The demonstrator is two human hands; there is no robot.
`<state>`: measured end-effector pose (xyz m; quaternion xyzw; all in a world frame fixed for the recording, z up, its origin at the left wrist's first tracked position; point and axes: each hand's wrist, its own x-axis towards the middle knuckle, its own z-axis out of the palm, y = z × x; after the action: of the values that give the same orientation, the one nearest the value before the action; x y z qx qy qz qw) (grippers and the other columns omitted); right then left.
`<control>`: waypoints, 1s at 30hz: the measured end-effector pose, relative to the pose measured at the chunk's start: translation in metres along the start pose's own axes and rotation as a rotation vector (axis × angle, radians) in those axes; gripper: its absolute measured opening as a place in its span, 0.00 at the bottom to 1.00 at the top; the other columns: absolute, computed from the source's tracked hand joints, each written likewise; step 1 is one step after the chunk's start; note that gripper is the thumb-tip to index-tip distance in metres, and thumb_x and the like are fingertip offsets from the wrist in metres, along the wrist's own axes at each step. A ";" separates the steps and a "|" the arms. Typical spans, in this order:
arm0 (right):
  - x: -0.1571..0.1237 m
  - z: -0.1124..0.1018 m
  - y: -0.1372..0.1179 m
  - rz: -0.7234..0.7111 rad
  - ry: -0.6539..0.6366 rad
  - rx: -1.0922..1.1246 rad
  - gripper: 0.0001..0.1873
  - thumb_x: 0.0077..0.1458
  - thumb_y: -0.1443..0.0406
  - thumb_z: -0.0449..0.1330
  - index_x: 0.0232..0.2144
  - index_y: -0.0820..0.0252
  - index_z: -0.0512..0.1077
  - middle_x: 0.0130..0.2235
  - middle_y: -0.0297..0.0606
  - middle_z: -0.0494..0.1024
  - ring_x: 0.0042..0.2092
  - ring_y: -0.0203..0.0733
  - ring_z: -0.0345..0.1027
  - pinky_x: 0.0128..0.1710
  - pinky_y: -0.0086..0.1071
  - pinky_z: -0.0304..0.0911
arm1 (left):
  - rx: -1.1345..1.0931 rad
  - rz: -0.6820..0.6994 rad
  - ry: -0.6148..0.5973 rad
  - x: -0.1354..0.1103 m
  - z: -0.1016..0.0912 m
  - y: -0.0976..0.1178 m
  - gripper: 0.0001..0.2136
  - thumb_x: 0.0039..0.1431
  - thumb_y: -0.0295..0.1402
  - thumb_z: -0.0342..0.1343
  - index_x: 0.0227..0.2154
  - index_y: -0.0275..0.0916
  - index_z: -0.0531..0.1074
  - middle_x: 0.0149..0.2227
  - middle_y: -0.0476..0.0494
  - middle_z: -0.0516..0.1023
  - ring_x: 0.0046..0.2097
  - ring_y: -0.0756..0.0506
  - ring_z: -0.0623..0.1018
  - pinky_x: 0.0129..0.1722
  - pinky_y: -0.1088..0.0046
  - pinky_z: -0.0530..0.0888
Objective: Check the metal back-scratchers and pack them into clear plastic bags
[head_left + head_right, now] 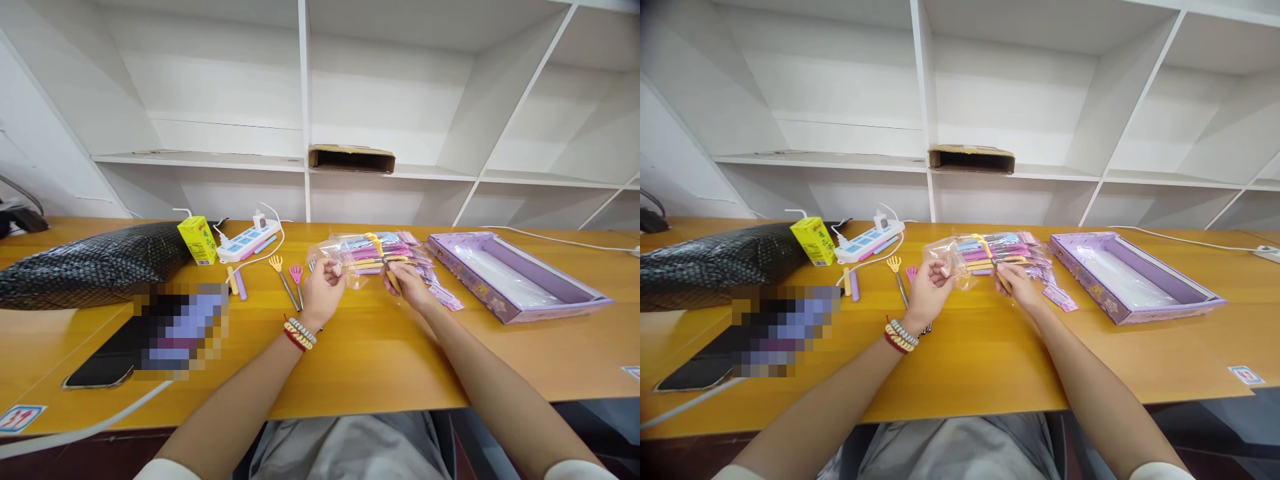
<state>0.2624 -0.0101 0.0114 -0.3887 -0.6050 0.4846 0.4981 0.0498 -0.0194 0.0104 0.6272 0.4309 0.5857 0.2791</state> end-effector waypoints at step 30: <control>0.000 0.007 0.009 0.128 -0.205 -0.163 0.16 0.42 0.57 0.65 0.29 0.63 0.72 0.23 0.31 0.67 0.23 0.29 0.56 0.22 0.26 0.49 | -0.317 -0.121 0.216 0.015 -0.007 0.001 0.10 0.49 0.36 0.58 0.32 0.36 0.67 0.28 0.48 0.71 0.30 0.51 0.75 0.29 0.75 0.74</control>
<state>0.2554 -0.0097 0.0023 -0.4140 -0.6639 0.5018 0.3688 0.0421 -0.0082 0.0200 0.4819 0.3975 0.6922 0.3613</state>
